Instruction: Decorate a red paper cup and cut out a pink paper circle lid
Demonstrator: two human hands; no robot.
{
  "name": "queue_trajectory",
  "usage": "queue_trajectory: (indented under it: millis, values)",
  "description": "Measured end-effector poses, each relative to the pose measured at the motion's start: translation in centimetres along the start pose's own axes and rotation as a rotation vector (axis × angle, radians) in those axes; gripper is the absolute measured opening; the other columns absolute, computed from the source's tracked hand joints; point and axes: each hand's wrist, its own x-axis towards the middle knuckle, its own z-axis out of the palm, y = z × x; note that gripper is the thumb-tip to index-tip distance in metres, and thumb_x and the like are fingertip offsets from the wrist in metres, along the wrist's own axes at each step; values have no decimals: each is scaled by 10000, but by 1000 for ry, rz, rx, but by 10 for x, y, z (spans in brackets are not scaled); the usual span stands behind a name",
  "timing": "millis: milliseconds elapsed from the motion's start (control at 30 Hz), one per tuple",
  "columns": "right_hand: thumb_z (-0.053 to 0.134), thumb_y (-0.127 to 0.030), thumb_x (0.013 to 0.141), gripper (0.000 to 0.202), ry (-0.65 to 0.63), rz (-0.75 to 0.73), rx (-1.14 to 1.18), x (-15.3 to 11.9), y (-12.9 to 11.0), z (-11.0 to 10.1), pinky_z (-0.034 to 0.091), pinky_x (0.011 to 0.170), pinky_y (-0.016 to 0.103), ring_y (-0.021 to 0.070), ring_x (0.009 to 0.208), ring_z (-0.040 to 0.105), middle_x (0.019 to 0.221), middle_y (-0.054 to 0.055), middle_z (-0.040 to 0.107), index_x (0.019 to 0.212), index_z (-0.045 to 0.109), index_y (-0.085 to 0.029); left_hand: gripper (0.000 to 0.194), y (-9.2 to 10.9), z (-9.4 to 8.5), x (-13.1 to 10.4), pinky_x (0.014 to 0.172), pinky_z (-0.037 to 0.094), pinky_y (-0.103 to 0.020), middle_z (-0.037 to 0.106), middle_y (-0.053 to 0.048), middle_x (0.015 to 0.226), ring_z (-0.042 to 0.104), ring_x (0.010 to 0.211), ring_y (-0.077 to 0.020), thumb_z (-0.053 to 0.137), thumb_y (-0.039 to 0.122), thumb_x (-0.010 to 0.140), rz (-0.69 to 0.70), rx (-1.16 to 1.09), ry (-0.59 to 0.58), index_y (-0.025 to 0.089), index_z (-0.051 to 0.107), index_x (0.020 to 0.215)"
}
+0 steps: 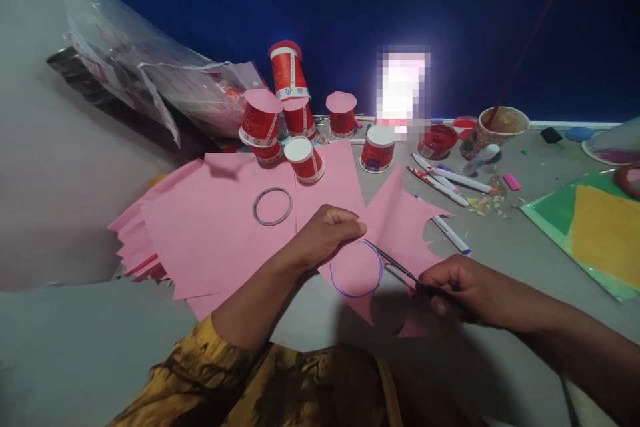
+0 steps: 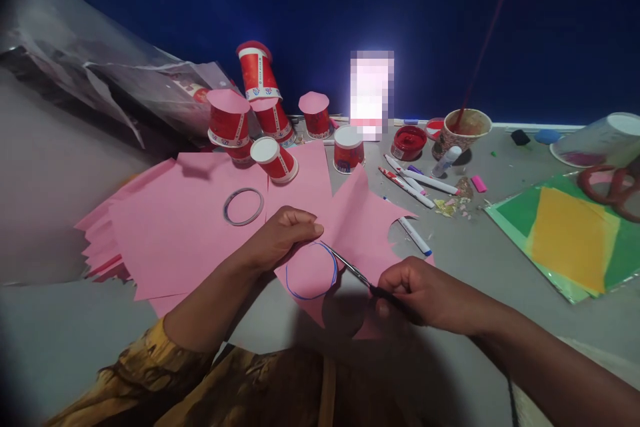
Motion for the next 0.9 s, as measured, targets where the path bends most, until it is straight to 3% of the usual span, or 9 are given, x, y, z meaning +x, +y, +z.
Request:
queue_trajectory:
  millis: [167, 433, 900]
  values:
    - [731, -828, 786, 678, 2, -22, -51, 0, 8, -4, 197, 519, 278, 87, 536, 299, 556, -49, 445, 644, 541, -193, 578, -1, 0, 3, 523, 125, -273, 246, 97, 555, 188, 539, -63, 818, 437, 738, 20, 10, -12, 220, 330, 517]
    - [798, -748, 771, 612, -9, 13, 56, 1, 5, -4, 215, 521, 272, 94, 510, 386, 542, -17, 572, 648, 591, -186, 532, -1, 0, 6, 530, 112, -280, 237, 94, 541, 185, 526, -64, 766, 402, 745, 22, 35, -32, 227, 320, 514]
    - [837, -785, 700, 649, -10, 10, 89, -2, -6, -2, 206, 501, 258, 82, 490, 355, 524, -37, 548, 666, 608, -179, 520, -1, 0, 6, 535, 103, -287, 247, 94, 538, 185, 516, -60, 761, 388, 758, 13, 40, -35, 224, 333, 512]
